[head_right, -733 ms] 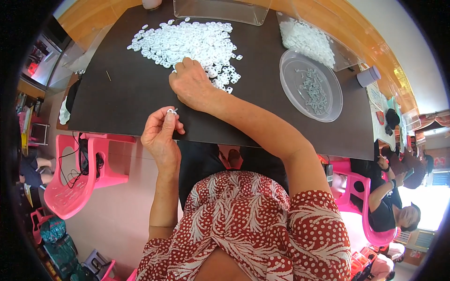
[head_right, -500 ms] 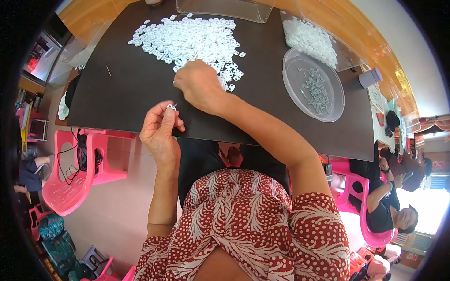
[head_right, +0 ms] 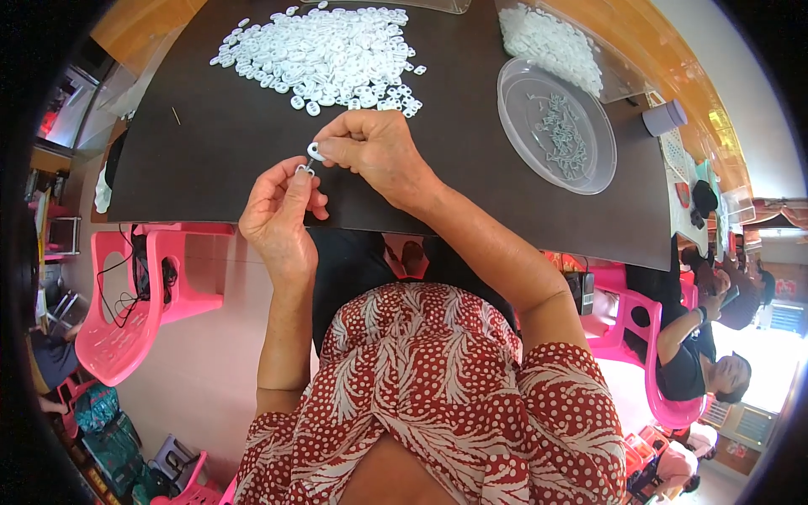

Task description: Manually inserting small metal pins into white plastic components as part of an assembly line process.

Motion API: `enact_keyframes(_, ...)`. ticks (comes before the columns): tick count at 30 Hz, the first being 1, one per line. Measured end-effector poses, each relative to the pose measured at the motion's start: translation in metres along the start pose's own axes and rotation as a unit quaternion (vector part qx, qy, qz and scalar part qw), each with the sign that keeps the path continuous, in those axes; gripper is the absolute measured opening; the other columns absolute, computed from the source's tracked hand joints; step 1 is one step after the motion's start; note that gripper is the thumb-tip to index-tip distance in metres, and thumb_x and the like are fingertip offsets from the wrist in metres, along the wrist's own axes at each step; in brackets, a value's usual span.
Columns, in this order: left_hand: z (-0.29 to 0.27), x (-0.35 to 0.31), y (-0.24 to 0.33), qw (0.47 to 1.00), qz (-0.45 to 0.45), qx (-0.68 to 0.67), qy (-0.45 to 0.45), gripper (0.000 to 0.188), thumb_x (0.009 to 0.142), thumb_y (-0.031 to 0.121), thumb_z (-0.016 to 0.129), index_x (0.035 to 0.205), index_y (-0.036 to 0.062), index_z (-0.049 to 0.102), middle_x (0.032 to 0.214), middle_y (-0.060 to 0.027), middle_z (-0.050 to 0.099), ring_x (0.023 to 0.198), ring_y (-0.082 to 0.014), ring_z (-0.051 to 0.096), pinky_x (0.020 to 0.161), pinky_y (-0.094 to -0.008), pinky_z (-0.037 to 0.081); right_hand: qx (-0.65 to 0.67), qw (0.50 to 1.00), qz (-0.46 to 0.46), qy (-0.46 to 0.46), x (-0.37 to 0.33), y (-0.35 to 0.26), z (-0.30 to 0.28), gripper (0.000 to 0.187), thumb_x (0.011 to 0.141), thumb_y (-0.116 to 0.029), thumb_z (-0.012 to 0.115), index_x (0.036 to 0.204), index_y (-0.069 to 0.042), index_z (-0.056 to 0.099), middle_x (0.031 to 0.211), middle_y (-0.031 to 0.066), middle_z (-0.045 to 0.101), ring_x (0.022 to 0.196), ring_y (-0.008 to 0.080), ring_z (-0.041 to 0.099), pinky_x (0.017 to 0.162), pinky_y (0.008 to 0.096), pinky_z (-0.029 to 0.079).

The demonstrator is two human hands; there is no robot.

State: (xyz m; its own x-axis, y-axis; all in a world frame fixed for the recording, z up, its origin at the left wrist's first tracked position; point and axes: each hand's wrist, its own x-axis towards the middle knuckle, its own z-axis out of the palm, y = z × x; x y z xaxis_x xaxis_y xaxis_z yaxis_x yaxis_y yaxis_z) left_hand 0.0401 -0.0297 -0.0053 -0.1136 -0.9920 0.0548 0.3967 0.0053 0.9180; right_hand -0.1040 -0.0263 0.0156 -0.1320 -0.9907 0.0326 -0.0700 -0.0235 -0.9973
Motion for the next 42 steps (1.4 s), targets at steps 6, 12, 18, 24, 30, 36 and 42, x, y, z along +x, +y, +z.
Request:
enact_keyframes(6, 0.000, -0.003, 0.000, 1.000, 0.001, 0.021, -0.002, 0.015, 0.086, 0.003, 0.059, 0.099, -0.0053, 0.061, 0.077, -0.0074, 0.062, 0.058, -0.0092, 0.055, 0.049, -0.0200, 0.044, -0.010, 1.000, -0.021, 0.003, -0.003, 0.003, 0.002, 0.016, 0.083, -0.013, 0.063, 0.090, 0.001, 0.067, 0.073, 0.0022, 0.063, 0.064, 0.0050, 0.053, 0.056, 0.0191, 0.041)
enact_keyframes(12, -0.001, -0.004, -0.002, 0.999, 0.007, 0.032, 0.002, 0.016, 0.086, 0.003, 0.060, 0.099, -0.0057, 0.061, 0.079, -0.0070, 0.061, 0.059, -0.0086, 0.055, 0.050, -0.0195, 0.044, -0.021, 0.999, -0.038, 0.013, -0.005, 0.003, 0.004, 0.014, 0.083, -0.011, 0.063, 0.090, 0.001, 0.067, 0.071, 0.0015, 0.063, 0.062, 0.0042, 0.051, 0.054, 0.0188, 0.041)
enact_keyframes(18, -0.001, -0.005, 0.000, 0.999, -0.008, 0.039, 0.011, 0.015, 0.085, 0.002, 0.060, 0.098, -0.0055, 0.061, 0.078, -0.0061, 0.061, 0.059, -0.0083, 0.055, 0.050, -0.0193, 0.044, -0.027, 0.999, -0.038, 0.018, -0.005, 0.003, 0.006, 0.014, 0.082, -0.010, 0.063, 0.089, 0.001, 0.067, 0.071, 0.0011, 0.063, 0.061, 0.0040, 0.051, 0.054, 0.0189, 0.040)
enact_keyframes(24, -0.001, -0.005, -0.001, 1.000, -0.013, 0.025, 0.013, 0.014, 0.085, 0.002, 0.060, 0.097, -0.0051, 0.062, 0.077, -0.0056, 0.061, 0.058, -0.0078, 0.055, 0.049, -0.0191, 0.044, -0.041, 0.998, -0.038, 0.021, -0.005, 0.001, 0.009, 0.012, 0.082, -0.008, 0.063, 0.089, 0.001, 0.067, 0.072, 0.0017, 0.063, 0.064, 0.0046, 0.053, 0.056, 0.0193, 0.042)
enact_keyframes(30, -0.002, -0.005, -0.003, 0.999, -0.012, 0.025, 0.015, 0.013, 0.086, 0.002, 0.059, 0.096, -0.0049, 0.062, 0.077, -0.0052, 0.061, 0.058, -0.0073, 0.054, 0.049, -0.0188, 0.043, -0.041, 0.996, -0.066, 0.049, -0.006, 0.006, 0.012, 0.011, 0.079, -0.005, 0.062, 0.084, 0.003, 0.067, 0.069, 0.0041, 0.065, 0.065, 0.0068, 0.058, 0.059, 0.0220, 0.047)
enact_keyframes(36, -0.001, -0.006, -0.003, 0.999, -0.008, 0.032, 0.016, 0.012, 0.086, 0.002, 0.059, 0.096, -0.0046, 0.062, 0.077, -0.0045, 0.061, 0.058, -0.0070, 0.054, 0.049, -0.0188, 0.043, -0.064, 0.993, -0.082, 0.054, -0.009, 0.008, 0.016, 0.010, 0.079, -0.005, 0.062, 0.083, 0.003, 0.066, 0.069, 0.0047, 0.065, 0.065, 0.0077, 0.058, 0.060, 0.0236, 0.047)
enact_keyframes(42, -0.001, -0.006, -0.004, 1.000, 0.012, 0.006, -0.009, 0.016, 0.087, 0.001, 0.057, 0.102, -0.0013, 0.059, 0.079, -0.0005, 0.058, 0.062, -0.0046, 0.053, 0.051, -0.0164, 0.041, -0.110, 0.985, -0.113, 0.062, -0.014, 0.007, 0.020, 0.007, 0.079, -0.004, 0.061, 0.081, 0.002, 0.064, 0.071, 0.0076, 0.063, 0.066, 0.0135, 0.059, 0.061, 0.0270, 0.046)
